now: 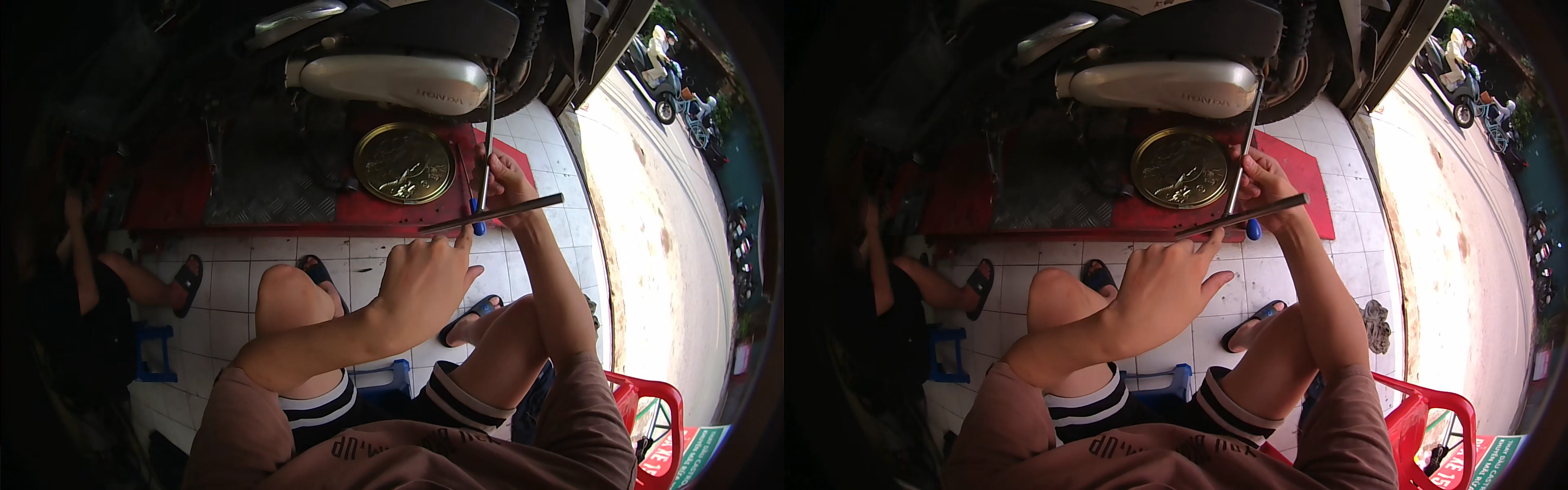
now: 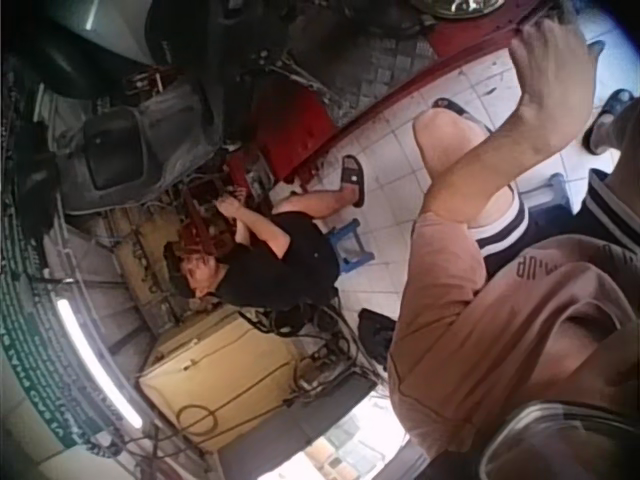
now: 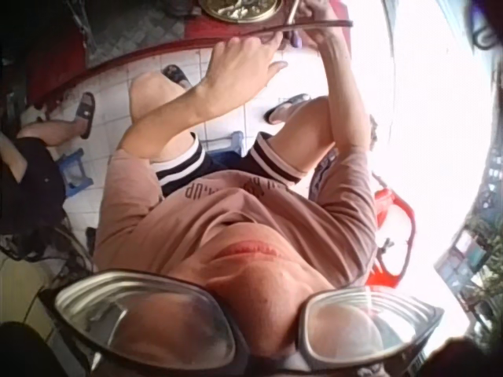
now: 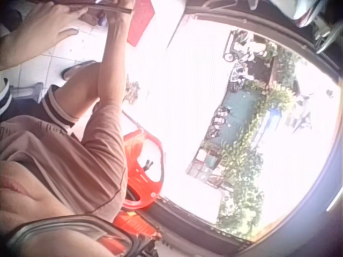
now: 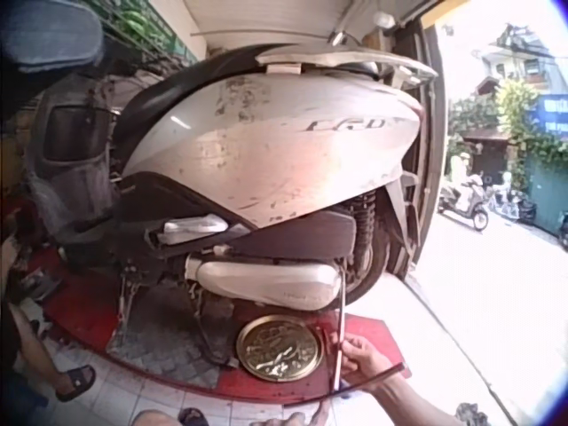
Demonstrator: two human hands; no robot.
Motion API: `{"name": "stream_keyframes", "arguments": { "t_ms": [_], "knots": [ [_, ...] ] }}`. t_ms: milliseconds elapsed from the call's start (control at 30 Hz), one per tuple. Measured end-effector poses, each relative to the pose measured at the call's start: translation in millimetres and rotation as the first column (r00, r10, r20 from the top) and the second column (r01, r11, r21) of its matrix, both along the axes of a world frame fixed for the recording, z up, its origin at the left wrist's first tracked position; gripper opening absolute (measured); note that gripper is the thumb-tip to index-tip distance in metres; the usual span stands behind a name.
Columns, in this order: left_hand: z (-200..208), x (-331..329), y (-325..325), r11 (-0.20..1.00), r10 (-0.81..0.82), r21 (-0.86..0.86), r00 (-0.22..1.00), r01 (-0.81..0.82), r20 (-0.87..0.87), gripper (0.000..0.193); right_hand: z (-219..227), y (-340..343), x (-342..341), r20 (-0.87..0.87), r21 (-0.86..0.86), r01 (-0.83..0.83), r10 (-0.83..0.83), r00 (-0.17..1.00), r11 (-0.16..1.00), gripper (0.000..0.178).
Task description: The person is working on the engine area of a white scooter, using a T-handle wrench to loosen a bolt and a screwdriver to adjust components. A metal tray is placed underneath to catch fluids. The person switches between tools and positions while seated on a low stool.
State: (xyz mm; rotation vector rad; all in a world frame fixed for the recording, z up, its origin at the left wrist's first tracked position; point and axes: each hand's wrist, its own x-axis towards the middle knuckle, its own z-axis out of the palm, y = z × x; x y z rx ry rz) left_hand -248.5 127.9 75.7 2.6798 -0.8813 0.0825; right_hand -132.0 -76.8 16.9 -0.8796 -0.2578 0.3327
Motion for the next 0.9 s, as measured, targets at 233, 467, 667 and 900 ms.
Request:
{"name": "stream_keyframes", "arguments": {
  "t_ms": [233,467,667,900],
  "knots": [
    [-0.3,3.5,-2.2,0.988,-0.128,-0.088,0.992,0.127,-0.003,0.066,-5.6,-7.0,6.0,0.004,0.019,0.021,-0.021,1.0,1.0,0.022],
    [1.2,6.4,-5.7,0.981,-0.124,-0.147,0.992,0.125,0.02,0.067,-5.2,-8.8,8.2,0.041,0.056,-0.01,0.007,0.999,0.998,0.023],
    [18.2,12.2,-4.6,0.976,0.013,-0.216,0.998,0.002,0.064,0.063,-2.7,-4.4,6.3,0.014,0.041,0.031,-0.032,0.999,0.999,0.022],
    [13.3,8.4,-8.3,0.996,0.01,-0.089,0.994,-0.02,-0.11,0.078,-3.3,-7.5,8.1,0.045,0.084,0.002,-0.005,0.999,0.996,0.022]
  ]
}}
